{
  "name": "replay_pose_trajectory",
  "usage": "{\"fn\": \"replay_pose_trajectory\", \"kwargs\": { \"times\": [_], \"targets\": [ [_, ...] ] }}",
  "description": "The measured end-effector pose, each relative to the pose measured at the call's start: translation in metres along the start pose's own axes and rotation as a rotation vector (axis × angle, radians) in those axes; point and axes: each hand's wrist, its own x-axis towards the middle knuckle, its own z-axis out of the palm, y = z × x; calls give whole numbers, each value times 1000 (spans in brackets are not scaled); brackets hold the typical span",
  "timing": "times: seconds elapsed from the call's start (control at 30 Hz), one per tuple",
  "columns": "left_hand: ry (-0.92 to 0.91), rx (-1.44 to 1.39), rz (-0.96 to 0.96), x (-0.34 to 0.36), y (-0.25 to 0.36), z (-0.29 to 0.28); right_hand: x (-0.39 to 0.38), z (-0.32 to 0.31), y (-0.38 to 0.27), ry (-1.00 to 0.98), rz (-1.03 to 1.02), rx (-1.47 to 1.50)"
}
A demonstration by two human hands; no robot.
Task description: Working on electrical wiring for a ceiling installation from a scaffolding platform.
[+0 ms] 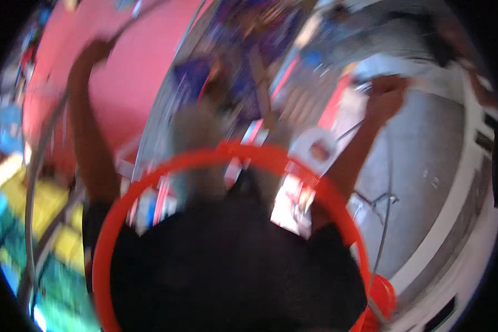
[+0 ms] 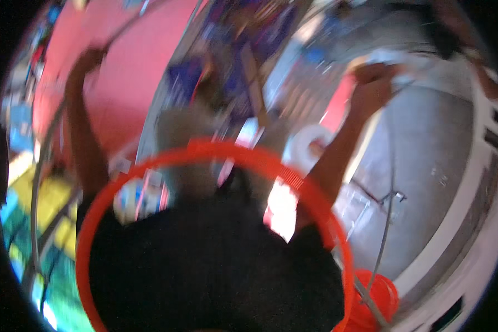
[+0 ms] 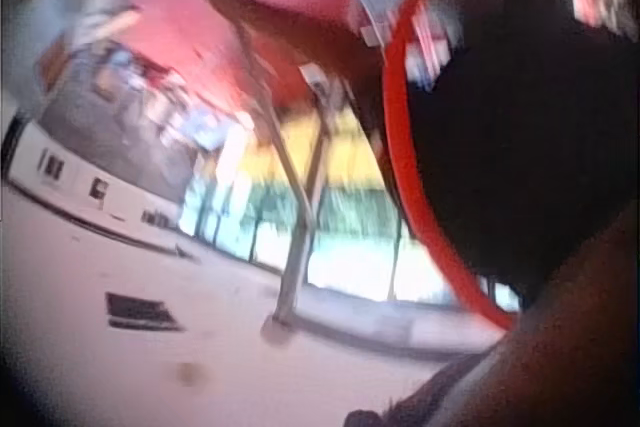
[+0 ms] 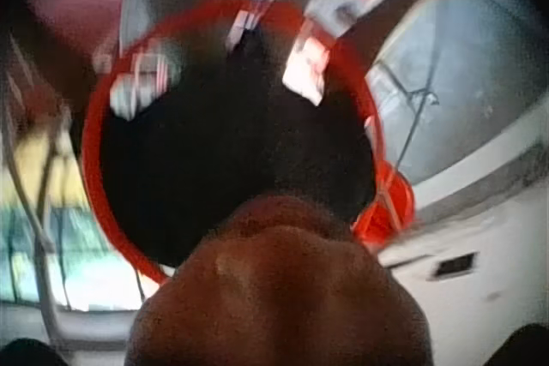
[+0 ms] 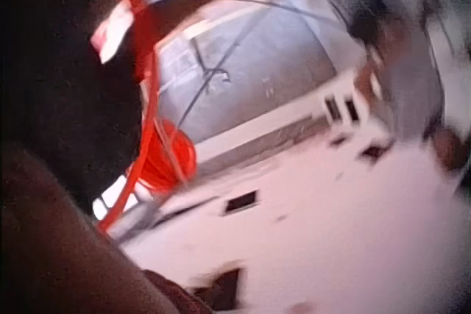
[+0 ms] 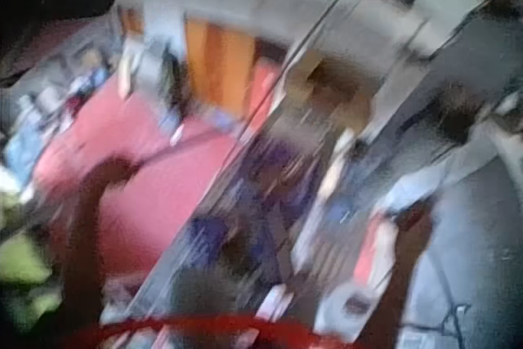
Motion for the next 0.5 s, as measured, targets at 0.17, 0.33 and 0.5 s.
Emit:
{"fn": "replay_pose_trajectory", "kwargs": {
  "times": [0.17,0.33,0.5],
  "targets": [
    [143,-119,-346,-20,115,-24,-3,14,-25,-117,578,1225],
    [108,-172,-454,-36,120,-29,-23,15,-31,-85,710,1204],
    [86,-158,-502,-33,128,-27,-57,-25,-25,62,818,1159]
  ]
}}
